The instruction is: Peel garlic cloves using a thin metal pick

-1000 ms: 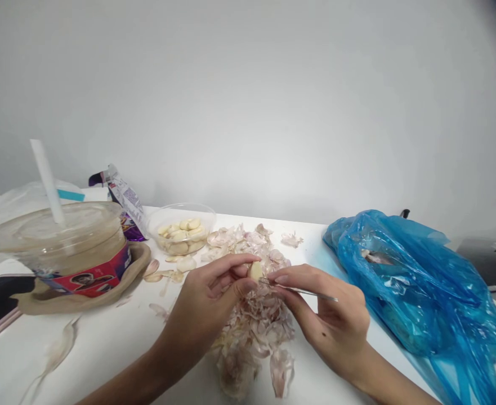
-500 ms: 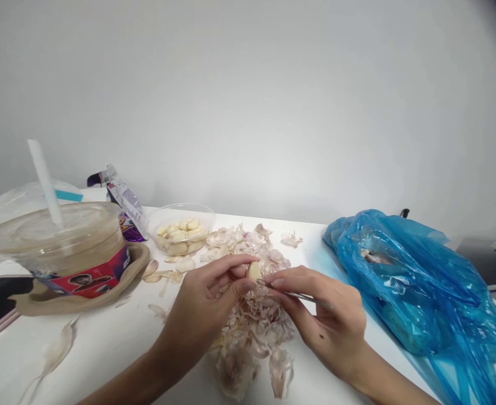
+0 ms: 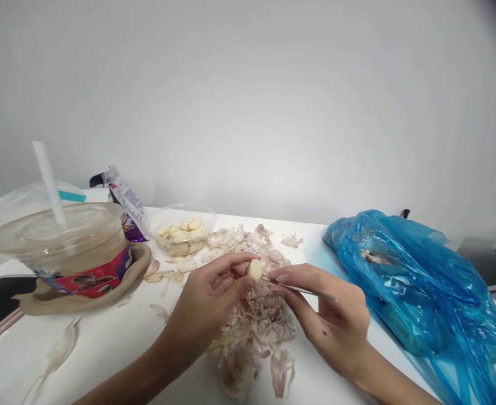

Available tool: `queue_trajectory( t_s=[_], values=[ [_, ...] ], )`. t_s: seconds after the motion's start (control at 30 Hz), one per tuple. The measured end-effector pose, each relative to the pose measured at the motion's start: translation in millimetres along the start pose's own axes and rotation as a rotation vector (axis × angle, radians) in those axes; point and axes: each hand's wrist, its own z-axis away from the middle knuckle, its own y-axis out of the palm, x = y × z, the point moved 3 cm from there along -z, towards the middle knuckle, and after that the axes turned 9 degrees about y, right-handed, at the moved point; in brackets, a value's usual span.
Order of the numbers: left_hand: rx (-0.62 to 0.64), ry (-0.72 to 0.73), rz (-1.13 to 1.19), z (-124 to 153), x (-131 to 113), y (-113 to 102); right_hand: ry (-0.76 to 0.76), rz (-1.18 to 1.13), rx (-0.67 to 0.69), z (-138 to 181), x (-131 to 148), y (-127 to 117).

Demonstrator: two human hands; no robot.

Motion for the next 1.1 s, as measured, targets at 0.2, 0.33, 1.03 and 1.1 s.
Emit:
queue_trajectory(
  t_s=[0.2,0.33,1.03,1.1],
  values=[
    [0.025,-0.153,0.201,0.6,3.9,2.5,-0.004,-0.005,0.007,0.9,1.0,0.4],
    [0.059,-0.217,0.322,1.7,-0.1,6.1,0.005,-0.016,0.007,0.1,1.5,0.6],
    [0.115,-0.201,0.32,0.4,1.5,6.1,0.009,-0.044,-0.019,1.1,1.0,0.2],
    [0.124,-0.194,0.306,0.3,1.5,6.0,0.008,-0.045,-0.011,1.6,0.9,0.5]
  ],
)
